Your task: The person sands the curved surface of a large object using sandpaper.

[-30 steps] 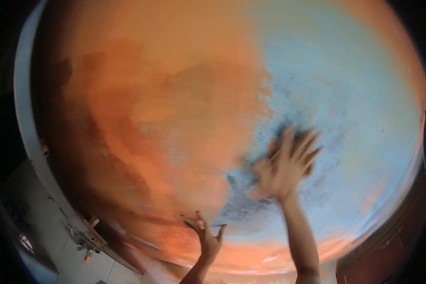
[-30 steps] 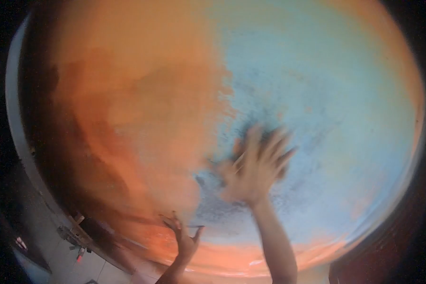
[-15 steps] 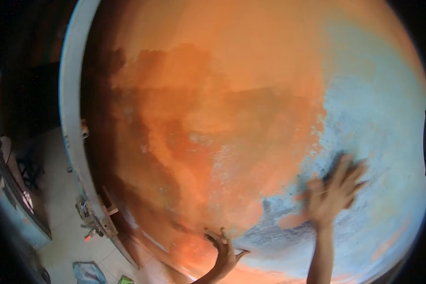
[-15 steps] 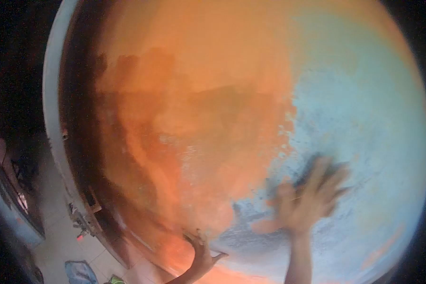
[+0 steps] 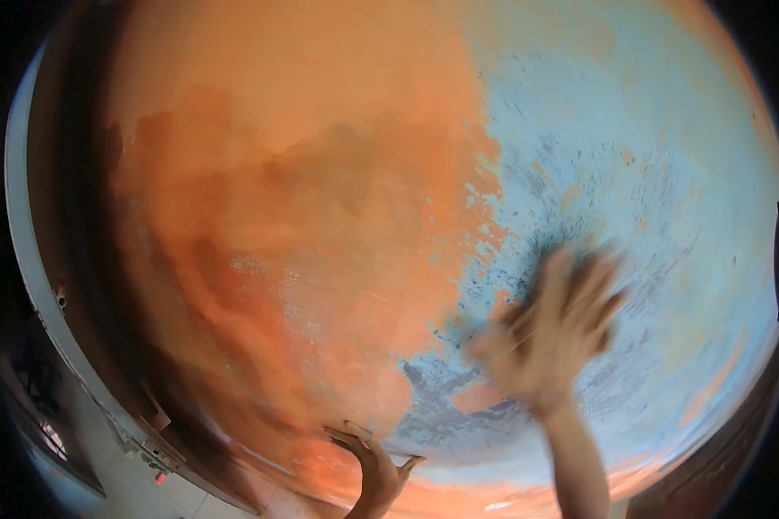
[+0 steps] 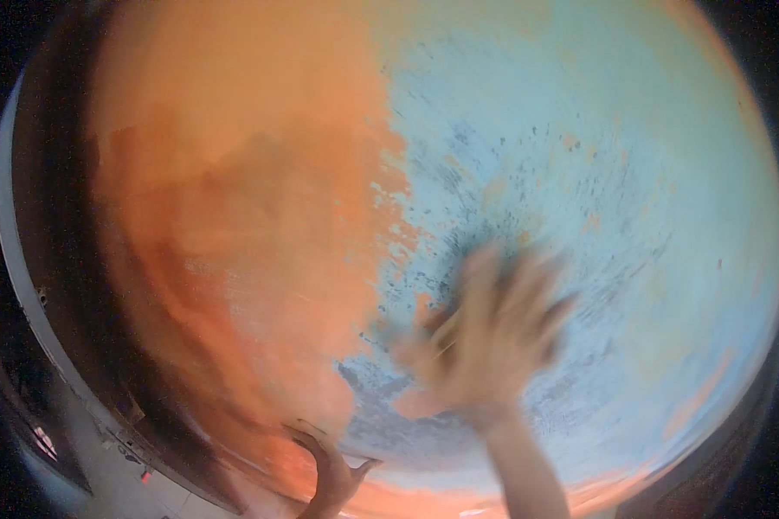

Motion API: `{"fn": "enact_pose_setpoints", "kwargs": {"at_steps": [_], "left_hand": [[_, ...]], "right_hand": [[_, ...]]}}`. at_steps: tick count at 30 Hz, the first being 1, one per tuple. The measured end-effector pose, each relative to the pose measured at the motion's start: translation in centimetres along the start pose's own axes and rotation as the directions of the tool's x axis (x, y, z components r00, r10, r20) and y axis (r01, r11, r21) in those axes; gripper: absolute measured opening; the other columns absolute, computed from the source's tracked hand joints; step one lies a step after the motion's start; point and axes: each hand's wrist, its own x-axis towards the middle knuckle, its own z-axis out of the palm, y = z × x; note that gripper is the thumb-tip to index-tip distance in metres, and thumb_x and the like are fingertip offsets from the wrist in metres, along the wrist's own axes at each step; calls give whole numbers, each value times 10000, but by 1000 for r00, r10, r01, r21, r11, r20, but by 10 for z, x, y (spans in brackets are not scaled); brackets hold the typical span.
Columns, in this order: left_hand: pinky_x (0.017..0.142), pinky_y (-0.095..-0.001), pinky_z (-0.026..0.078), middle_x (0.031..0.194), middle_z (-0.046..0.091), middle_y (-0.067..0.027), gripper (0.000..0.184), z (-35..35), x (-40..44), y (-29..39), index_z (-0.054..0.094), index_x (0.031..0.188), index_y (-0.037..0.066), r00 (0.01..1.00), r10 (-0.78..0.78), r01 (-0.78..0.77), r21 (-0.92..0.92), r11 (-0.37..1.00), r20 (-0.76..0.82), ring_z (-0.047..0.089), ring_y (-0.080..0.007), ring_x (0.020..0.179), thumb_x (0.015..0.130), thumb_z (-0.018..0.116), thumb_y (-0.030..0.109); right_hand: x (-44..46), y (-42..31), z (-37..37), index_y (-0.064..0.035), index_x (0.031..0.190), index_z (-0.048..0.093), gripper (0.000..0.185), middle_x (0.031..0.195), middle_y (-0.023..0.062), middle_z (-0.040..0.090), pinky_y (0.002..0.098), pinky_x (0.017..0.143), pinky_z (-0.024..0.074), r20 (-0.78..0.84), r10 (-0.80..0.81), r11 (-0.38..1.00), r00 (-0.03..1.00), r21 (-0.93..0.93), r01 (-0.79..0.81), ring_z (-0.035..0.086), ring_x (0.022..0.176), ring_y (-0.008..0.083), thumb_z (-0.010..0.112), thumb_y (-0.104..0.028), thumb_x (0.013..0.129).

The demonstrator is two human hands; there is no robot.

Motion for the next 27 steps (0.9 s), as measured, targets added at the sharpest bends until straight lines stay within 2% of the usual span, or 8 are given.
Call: {"fn": "enact_pose_setpoints", "kwargs": {"at_steps": [1, 3, 12, 18, 19, 22, 23, 27], "left_hand": [[1077, -734, -79, 1440, -319, -458, 1514, 7, -1, -9, -225, 1466, -97, 998, 69, -70, 72, 995, 16, -275, -616, 1360, 637, 877, 529], [1077, -729, -88, 1430, -333, -460, 1519, 7, -6, -12, -245, 1461, -89, 988, 144, -149, 139, 979, 47, -282, -622, 1353, 641, 874, 531], [1080, -728, -75, 1428, -358, -444, 1554, 1, 1, -5, -251, 1457, -85, 993, 118, -118, 62, 991, 5, -298, -611, 1353, 604, 904, 510], [980, -827, -64, 1437, -292, -474, 1550, 2, -1, -2, -285, 1446, -87, 993, 112, -113, -5, 994, -31, -227, -713, 1308, 624, 924, 428], [985, -824, -62, 1435, -292, -477, 1554, 5, -5, -11, -283, 1448, -85, 991, 130, -130, 46, 990, -12, -221, -711, 1312, 619, 928, 427], [987, -821, -64, 1425, -306, -482, 1553, -3, 1, -8, -281, 1456, -69, 981, 194, -192, 155, 969, -1, -226, -703, 1316, 619, 927, 433], [986, -820, -69, 1417, -320, -483, 1549, -5, 1, -4, -280, 1462, -55, 974, 224, -223, 211, 952, 17, -238, -698, 1316, 624, 924, 441], [992, -813, -82, 1427, -338, -460, 1526, 3, -2, -6, -271, 1480, -21, 999, 53, -53, -108, 993, -10, -267, -687, 1312, 640, 907, 465]], "right_hand": [[-45, -23, 5, -95, 1503, 396, 971, 1544, 312, 281, 767, 1091, 22, 340, -29, 997, 940, -61, 53, 225, 1436, 524, 398, -816, 853], [-153, -28, 53, -180, 1338, 601, 922, 1444, 235, 438, 767, 1070, 125, 86, -569, 816, 818, -65, 575, 339, 1404, 431, 316, -884, 814], [94, 21, -14, -38, 1570, 208, 903, 1602, 339, 57, 618, 1174, -11, -162, -14, 997, 987, -72, 2, 34, 1503, 471, 419, -658, 949], [-98, -43, 31, -140, 1422, 509, 792, 1391, 106, 519, 592, 954, 293, 386, -475, 871, 791, 80, 484, 444, 1276, 373, 437, -727, 896], [-161, -41, 51, -150, 1386, 549, 748, 1344, 71, 538, 604, 1009, 268, 414, -456, 678, 788, 735, 6, 445, 1282, 353, 395, -717, 922], [-109, -11, 32, -169, 1412, 536, 778, 1399, 75, 515, 583, 1071, 231, 337, -587, 808, 736, 294, 510, 435, 1286, 355, 402, -743, 904], [-23, -15, -14, -140, 1480, 462, 859, 1508, 161, 424, 600, 1147, 123, 572, -346, 938, 744, 225, 263, 358, 1390, 377, 420, -760, 887], [92, 34, -16, -31, 1569, 201, 921, 1608, 329, 45, 650, 1156, -27, -156, 36, 998, 987, -43, -43, 45, 1503, 468, 439, -660, 940]]}}
